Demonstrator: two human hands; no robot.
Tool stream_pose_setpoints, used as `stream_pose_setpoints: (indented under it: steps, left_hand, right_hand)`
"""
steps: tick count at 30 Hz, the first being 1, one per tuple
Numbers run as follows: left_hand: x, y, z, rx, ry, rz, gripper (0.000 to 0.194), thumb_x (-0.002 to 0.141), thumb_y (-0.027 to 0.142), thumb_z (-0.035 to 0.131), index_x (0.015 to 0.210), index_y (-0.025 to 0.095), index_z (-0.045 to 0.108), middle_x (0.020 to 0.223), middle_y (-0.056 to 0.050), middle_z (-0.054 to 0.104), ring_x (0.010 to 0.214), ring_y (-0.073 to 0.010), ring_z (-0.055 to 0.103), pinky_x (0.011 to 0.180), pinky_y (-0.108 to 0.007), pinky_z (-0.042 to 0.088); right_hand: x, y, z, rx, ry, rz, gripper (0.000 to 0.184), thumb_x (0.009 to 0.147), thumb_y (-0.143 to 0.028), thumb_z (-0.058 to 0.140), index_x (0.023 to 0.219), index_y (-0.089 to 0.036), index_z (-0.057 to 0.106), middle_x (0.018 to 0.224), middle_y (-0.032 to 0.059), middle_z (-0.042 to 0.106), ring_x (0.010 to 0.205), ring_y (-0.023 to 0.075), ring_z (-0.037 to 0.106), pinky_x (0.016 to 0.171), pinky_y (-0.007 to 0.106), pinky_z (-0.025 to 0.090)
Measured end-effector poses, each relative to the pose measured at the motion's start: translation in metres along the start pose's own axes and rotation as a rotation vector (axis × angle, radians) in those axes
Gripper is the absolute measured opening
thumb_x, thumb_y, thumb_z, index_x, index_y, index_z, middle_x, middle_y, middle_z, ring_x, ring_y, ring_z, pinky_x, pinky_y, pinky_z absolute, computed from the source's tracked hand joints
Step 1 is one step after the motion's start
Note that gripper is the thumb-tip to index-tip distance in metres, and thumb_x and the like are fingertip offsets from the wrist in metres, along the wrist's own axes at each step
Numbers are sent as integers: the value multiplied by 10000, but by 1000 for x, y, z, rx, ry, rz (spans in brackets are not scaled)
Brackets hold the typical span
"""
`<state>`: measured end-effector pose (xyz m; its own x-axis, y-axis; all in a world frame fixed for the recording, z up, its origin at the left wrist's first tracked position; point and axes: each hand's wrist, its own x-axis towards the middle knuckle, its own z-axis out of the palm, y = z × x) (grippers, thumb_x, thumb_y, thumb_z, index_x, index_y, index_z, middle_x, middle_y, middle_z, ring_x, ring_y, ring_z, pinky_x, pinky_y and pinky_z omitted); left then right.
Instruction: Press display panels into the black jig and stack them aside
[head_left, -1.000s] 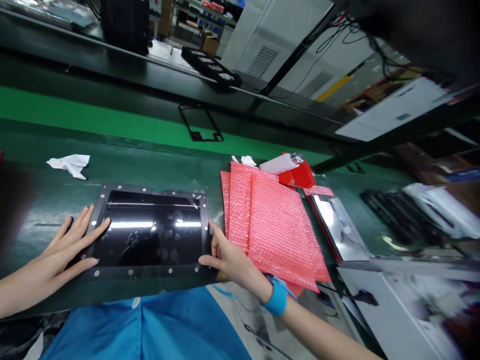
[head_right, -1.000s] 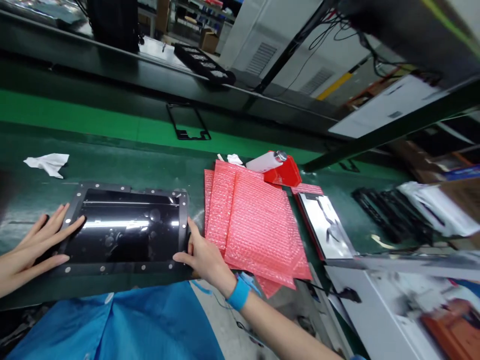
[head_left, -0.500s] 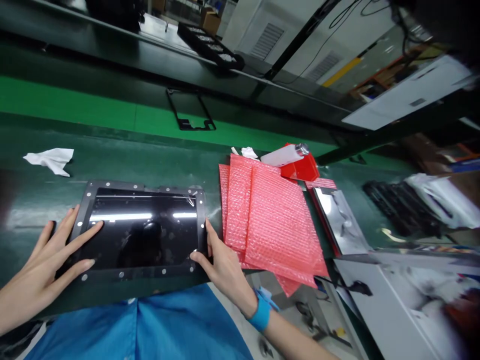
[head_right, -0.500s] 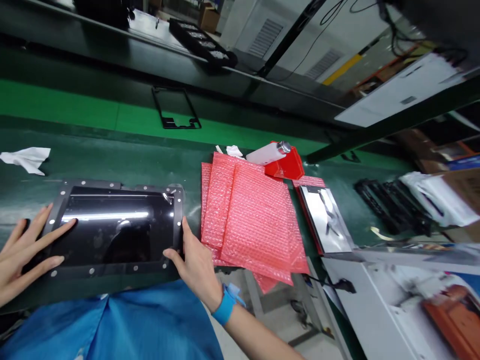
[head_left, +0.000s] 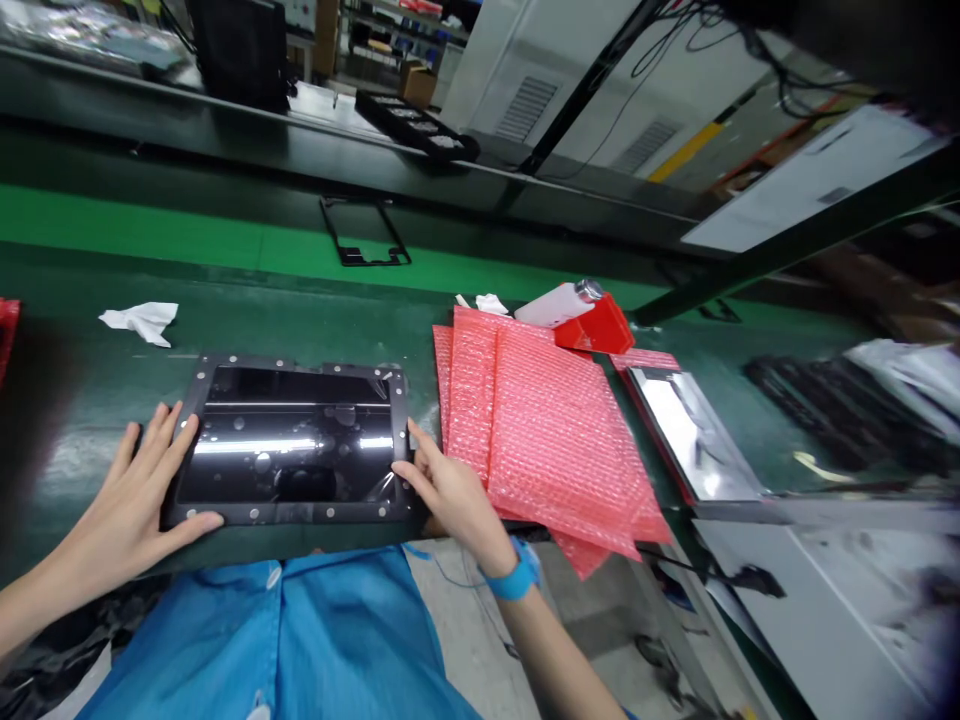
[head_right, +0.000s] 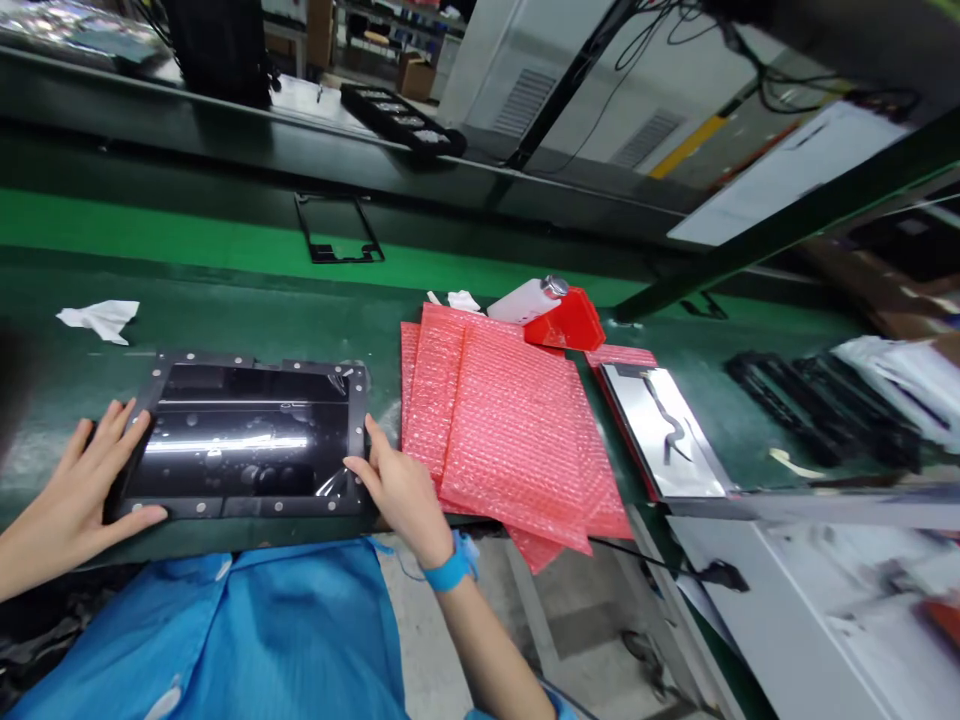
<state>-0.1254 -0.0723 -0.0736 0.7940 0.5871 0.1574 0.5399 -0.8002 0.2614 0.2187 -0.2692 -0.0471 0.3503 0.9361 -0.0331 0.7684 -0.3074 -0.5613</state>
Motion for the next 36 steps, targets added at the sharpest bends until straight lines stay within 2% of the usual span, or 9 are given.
stream_pose_setpoints:
  steps: [4, 8, 12, 16, 19, 23, 27, 32, 36]
  left_hand:
    - [-1, 1, -1, 12, -23, 33, 1193, 756, 727, 613, 1584, 177, -47, 1647, -177, 68, 1505, -421, 71, 1181, -632, 151]
    - [-3, 7, 0, 30, 12, 3, 1243, 737, 740, 633, 1578, 155, -71, 1633, -207, 123, 1503, -421, 76, 1180, -653, 107]
    - [-4, 13, -2, 5, 35, -15, 1263, 737, 742, 635, 1570, 163, -118, 1623, -217, 162, 1504, -422, 66, 1175, -666, 88]
    - [-3, 19, -7, -39, 28, -37, 1299, 717, 757, 645, 1563, 176, -152, 1624, -220, 150, 1507, -418, 52, 1177, -668, 60]
    - [-2, 23, -11, -82, 25, -51, 1311, 707, 755, 658, 1562, 182, -154, 1627, -217, 133, 1509, -414, 41, 1178, -672, 28]
    - [-1, 25, -12, -156, 26, -71, 1328, 676, 751, 691, 1570, 201, -122, 1631, -209, 126, 1509, -418, 21, 1175, -679, 8]
    - [-1, 26, -13, -189, 28, -79, 1324, 662, 755, 700, 1576, 216, -94, 1633, -200, 125, 1509, -417, 10, 1174, -681, -3]
    - [0, 26, -12, -171, -1, -62, 1311, 646, 770, 694, 1580, 252, -67, 1642, -189, 25, 1497, -433, -65, 1156, -712, 6]
    - [1, 32, -2, -226, 114, -132, 912, 877, 531, 626, 1573, 335, 71, 1648, -125, -61, 1493, -384, -150, 1146, -729, 73]
  right_hand:
    - [39, -17, -17, -21, 130, -142, 461, 1009, -392, 467, 1423, -188, 472, 1046, 74, 667, 885, 230, 646, 803, 369, 517]
    - [80, -48, -2, 11, 109, -416, 474, 1009, -229, 408, 1481, -189, 387, 1330, 93, 590, 1229, 228, 525, 1040, 418, 434]
    - [106, -62, 17, -138, 29, -530, 513, 964, -95, 354, 1470, -162, 409, 1366, 116, 575, 1299, 237, 484, 1041, 448, 425]
    - [115, -61, 26, -259, 3, -637, 582, 916, -27, 326, 1477, -156, 408, 1346, 130, 589, 1316, 259, 473, 1033, 473, 418]
    - [116, -59, 34, -236, 57, -633, 537, 943, -77, 329, 1471, -138, 411, 1291, 155, 600, 1245, 284, 518, 1005, 480, 430]
    - [121, -59, 42, 4, 99, -566, 460, 974, -177, 357, 1429, -146, 417, 1169, 140, 616, 1132, 273, 545, 981, 469, 445]
    - [133, -59, 36, 177, 18, -442, 407, 905, -194, 408, 1306, -183, 475, 1107, 98, 632, 1107, 254, 551, 996, 468, 436]
    - [147, -63, 11, 338, -155, -356, 402, 844, -252, 481, 1243, -200, 495, 1055, 72, 632, 986, 217, 611, 934, 420, 486]
    - [152, -65, -9, 422, -315, -357, 359, 863, -289, 531, 1213, -209, 520, 1093, 79, 645, 937, 197, 645, 898, 393, 505]
